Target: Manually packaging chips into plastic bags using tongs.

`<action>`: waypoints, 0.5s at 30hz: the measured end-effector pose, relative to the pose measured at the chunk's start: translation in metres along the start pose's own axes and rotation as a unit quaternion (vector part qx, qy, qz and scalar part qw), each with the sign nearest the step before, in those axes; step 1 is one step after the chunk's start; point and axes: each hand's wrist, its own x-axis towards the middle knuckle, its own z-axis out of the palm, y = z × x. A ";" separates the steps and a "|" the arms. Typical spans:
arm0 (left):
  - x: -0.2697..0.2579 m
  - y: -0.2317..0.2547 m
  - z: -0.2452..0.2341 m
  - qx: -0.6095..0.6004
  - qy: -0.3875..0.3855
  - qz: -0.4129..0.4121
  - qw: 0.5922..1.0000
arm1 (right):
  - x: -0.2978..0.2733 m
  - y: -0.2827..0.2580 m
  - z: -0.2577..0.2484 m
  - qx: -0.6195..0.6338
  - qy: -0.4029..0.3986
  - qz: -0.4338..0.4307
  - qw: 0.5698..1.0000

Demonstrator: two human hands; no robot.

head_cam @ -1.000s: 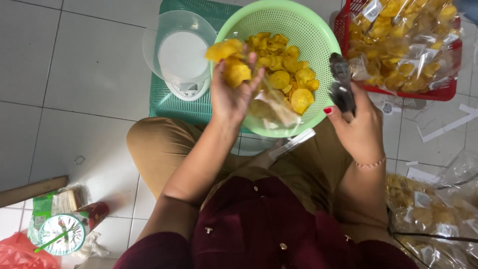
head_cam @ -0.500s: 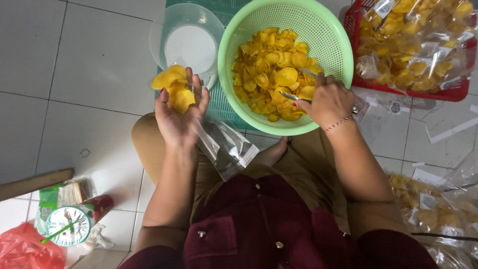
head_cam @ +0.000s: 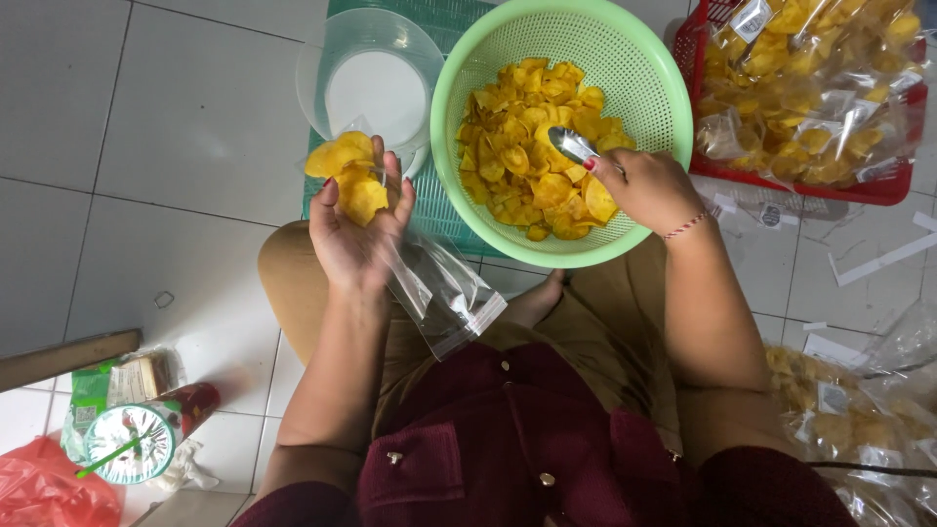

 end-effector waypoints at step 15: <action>-0.003 0.007 -0.005 0.004 -0.015 -0.001 1.000 | 0.011 0.013 -0.017 -0.034 -0.006 0.046 0.998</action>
